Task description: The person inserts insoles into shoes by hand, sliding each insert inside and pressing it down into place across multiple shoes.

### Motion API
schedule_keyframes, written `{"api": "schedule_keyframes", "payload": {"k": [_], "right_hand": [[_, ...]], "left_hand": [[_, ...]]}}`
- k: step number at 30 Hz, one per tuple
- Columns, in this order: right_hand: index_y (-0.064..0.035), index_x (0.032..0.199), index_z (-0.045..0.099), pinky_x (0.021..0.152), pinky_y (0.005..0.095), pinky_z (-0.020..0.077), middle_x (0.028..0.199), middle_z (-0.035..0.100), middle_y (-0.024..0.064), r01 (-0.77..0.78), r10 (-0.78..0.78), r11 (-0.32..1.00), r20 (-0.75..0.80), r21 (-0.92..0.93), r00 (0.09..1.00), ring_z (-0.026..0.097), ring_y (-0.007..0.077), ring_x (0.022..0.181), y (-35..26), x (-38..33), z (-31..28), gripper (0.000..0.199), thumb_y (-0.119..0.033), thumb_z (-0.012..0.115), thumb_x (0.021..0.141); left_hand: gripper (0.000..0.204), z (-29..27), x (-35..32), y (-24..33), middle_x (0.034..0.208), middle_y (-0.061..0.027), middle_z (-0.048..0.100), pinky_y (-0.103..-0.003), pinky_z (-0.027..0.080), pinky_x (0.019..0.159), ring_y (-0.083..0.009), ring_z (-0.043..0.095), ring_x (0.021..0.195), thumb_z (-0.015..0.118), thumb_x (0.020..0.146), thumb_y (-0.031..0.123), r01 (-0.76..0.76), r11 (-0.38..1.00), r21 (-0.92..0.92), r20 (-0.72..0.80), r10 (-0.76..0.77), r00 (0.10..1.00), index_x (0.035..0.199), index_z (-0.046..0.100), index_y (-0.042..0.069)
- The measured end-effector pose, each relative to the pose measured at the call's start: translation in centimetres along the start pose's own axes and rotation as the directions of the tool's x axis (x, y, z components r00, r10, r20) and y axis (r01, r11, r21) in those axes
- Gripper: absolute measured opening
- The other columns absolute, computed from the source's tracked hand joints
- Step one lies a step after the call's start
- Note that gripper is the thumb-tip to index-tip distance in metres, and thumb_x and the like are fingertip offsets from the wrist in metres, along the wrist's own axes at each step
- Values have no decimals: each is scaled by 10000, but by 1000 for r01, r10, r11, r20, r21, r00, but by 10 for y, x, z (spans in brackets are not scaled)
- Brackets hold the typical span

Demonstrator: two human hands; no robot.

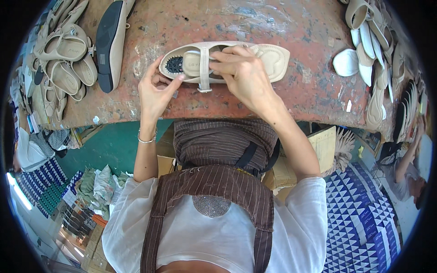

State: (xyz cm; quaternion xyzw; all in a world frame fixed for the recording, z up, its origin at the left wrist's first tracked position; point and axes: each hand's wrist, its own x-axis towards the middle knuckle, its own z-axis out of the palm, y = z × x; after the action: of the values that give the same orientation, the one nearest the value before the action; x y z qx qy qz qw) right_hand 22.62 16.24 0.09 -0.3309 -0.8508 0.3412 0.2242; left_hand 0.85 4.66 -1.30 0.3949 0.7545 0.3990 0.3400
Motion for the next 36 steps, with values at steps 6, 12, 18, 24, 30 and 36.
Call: {"api": "schedule_keyframes", "payload": {"k": [6,12,18,24,30,36], "right_hand": [[-35,951,796,824,376,577,1084,759,105,6,-15,993,74,117,997,694,265,1061,-15,17,22,255,101,681,768],[-1,868,779,796,387,578,957,756,147,-26,13,979,67,201,998,702,287,1015,-16,25,29,209,113,666,735],[-32,893,799,801,381,584,1006,763,144,-110,92,968,89,223,992,703,278,1048,-17,25,25,210,90,692,761],[-12,897,792,841,393,585,1041,751,175,-56,49,996,93,74,994,696,307,1025,-16,21,37,124,17,728,795],[26,992,761,935,412,546,1145,716,174,129,-116,986,123,-102,986,642,335,1106,-19,14,35,190,-18,721,812],[19,1199,687,1058,426,483,1415,573,177,293,-245,943,266,-158,932,559,331,1283,-23,21,34,431,0,633,772]], "left_hand": [[617,3,4,-5,865,-80,709,-224,528,580,-79,643,645,910,744,187,58,975,-214,0,-60,998,1247,633,-38],[453,7,11,-9,747,-29,676,-186,445,509,-30,594,593,866,817,191,103,963,-248,-44,-118,992,1155,666,-35],[384,8,12,-9,702,-14,647,-191,420,501,-22,558,571,850,834,198,61,957,-283,-61,-82,995,1084,670,-31],[350,15,13,-7,666,-22,624,-220,431,504,-47,550,558,854,817,185,72,980,-185,-127,-97,987,1042,674,-14],[245,17,19,-4,598,-32,581,-270,417,498,-95,515,523,834,822,172,94,990,-110,-182,-113,977,944,689,17],[135,14,27,4,531,-42,491,-324,359,477,-125,438,470,767,860,122,77,997,20,-216,-71,974,862,666,32]]}}
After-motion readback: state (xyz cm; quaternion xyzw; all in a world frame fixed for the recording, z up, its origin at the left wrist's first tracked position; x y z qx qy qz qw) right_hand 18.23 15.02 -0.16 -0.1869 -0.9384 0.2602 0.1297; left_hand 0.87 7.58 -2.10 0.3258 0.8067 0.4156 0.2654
